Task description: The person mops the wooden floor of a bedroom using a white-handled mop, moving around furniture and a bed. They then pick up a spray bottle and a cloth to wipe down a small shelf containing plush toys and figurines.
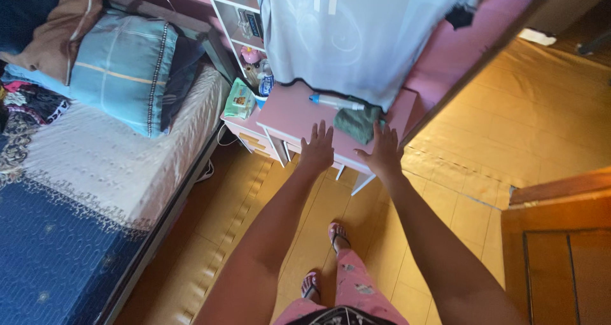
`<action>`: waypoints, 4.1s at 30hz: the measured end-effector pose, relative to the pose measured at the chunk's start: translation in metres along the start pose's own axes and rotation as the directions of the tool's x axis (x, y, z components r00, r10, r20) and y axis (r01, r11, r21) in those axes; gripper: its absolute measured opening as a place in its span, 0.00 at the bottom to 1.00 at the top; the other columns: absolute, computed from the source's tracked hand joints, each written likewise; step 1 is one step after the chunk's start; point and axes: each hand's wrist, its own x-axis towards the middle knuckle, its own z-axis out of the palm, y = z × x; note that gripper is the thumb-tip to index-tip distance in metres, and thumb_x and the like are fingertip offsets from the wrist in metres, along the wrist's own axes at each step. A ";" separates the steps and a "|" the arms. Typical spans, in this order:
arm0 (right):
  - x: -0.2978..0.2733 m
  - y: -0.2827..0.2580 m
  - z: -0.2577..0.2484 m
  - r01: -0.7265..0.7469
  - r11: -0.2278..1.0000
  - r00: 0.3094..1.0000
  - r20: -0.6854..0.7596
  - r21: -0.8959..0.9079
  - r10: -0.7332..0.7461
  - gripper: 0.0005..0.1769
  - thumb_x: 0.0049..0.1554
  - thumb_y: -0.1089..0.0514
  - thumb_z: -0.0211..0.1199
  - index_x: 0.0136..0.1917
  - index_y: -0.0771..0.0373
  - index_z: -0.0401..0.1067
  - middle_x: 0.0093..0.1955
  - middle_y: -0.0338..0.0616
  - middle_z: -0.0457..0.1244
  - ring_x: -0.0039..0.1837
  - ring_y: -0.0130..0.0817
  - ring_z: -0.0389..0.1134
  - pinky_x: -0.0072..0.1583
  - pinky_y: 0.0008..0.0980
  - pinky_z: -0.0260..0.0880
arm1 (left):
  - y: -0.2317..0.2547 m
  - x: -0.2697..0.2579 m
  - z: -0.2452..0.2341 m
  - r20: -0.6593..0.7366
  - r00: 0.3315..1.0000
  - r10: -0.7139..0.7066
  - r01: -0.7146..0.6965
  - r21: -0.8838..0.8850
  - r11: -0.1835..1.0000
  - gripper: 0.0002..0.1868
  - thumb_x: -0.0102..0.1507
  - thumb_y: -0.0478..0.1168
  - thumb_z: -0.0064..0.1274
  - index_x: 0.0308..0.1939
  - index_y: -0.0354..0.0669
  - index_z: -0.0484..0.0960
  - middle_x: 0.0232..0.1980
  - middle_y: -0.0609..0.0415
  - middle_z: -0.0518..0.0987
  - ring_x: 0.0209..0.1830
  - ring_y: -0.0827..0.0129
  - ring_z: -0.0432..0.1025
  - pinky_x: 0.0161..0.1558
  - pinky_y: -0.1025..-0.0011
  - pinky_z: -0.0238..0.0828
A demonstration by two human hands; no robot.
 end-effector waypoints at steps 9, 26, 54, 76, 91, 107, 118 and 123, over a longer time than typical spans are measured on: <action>0.100 0.032 0.071 0.054 0.996 0.985 0.168 -0.066 -0.042 0.61 0.46 0.38 0.75 0.82 0.53 0.44 0.83 0.53 0.41 0.83 0.51 0.39 0.69 0.68 0.53 | -0.004 0.146 0.036 -0.054 0.996 -0.075 0.074 -0.018 0.997 0.39 0.62 0.34 0.44 0.78 0.43 0.52 0.85 0.44 0.46 0.83 0.50 0.43 0.65 0.48 0.64; 0.104 0.118 0.037 0.301 0.942 0.953 0.071 -0.144 -0.294 0.39 0.44 0.41 0.75 0.64 0.51 0.66 0.79 0.56 0.51 0.80 0.55 0.49 0.69 0.65 0.52 | -0.047 0.164 0.075 -0.175 0.981 0.080 -0.040 0.222 0.974 0.21 0.59 0.47 0.60 0.52 0.48 0.74 0.52 0.54 0.73 0.56 0.60 0.70 0.64 0.44 0.62; -0.095 -0.315 -0.038 0.677 0.345 0.337 0.142 0.650 -0.931 0.20 0.49 0.68 0.70 0.56 0.64 0.73 0.55 0.49 0.67 0.63 0.47 0.69 0.62 0.37 0.70 | -0.045 -0.335 -0.126 -0.099 0.399 -0.912 -0.176 -0.984 0.029 0.24 0.61 0.42 0.64 0.59 0.41 0.76 0.43 0.59 0.80 0.41 0.76 0.74 0.39 0.74 0.72; -0.526 -0.431 -0.108 0.487 -0.375 -0.582 -0.027 0.788 -0.813 0.15 0.48 0.47 0.77 0.47 0.55 0.81 0.45 0.36 0.69 0.54 0.42 0.65 0.57 0.44 0.66 | 0.127 -0.789 -0.077 -0.416 -0.434 -0.799 0.152 -0.908 0.390 0.21 0.56 0.40 0.67 0.52 0.42 0.84 0.39 0.58 0.86 0.38 0.80 0.76 0.42 0.72 0.78; -0.727 -0.507 -0.073 -0.044 0.169 -0.830 0.058 0.985 -0.555 0.30 0.46 0.75 0.68 0.62 0.61 0.70 0.51 0.40 0.63 0.56 0.29 0.64 0.59 0.31 0.67 | 0.191 -0.960 -0.033 -0.359 -0.696 -0.622 0.207 -0.929 0.305 0.36 0.53 0.42 0.74 0.64 0.46 0.79 0.53 0.59 0.83 0.50 0.78 0.74 0.52 0.75 0.73; -0.956 -0.584 -0.021 -0.052 0.710 -0.987 0.072 0.702 -0.143 0.41 0.53 0.63 0.69 0.77 0.65 0.58 0.66 0.45 0.66 0.66 0.34 0.69 0.66 0.39 0.70 | 0.185 -1.124 -0.057 0.105 -0.916 -0.387 -0.231 -0.926 0.298 0.23 0.59 0.50 0.63 0.54 0.43 0.82 0.41 0.60 0.82 0.33 0.77 0.73 0.31 0.74 0.70; -1.099 -0.558 -0.015 -0.091 0.723 -0.991 0.007 0.685 -0.132 0.38 0.58 0.65 0.64 0.80 0.57 0.59 0.62 0.46 0.65 0.61 0.31 0.66 0.62 0.32 0.67 | 0.220 -1.202 0.023 0.108 -0.986 -0.130 -0.155 -0.885 0.438 0.31 0.53 0.37 0.68 0.59 0.48 0.74 0.44 0.61 0.80 0.40 0.75 0.74 0.35 0.74 0.73; -1.178 -0.540 -0.051 -0.021 0.665 -0.999 -0.047 0.747 0.021 0.29 0.56 0.60 0.64 0.71 0.61 0.71 0.68 0.38 0.67 0.67 0.27 0.66 0.68 0.32 0.65 | 0.275 -1.259 0.027 0.124 -0.989 -0.084 -0.145 -0.934 0.327 0.25 0.58 0.34 0.64 0.60 0.48 0.78 0.48 0.54 0.79 0.38 0.69 0.71 0.35 0.69 0.69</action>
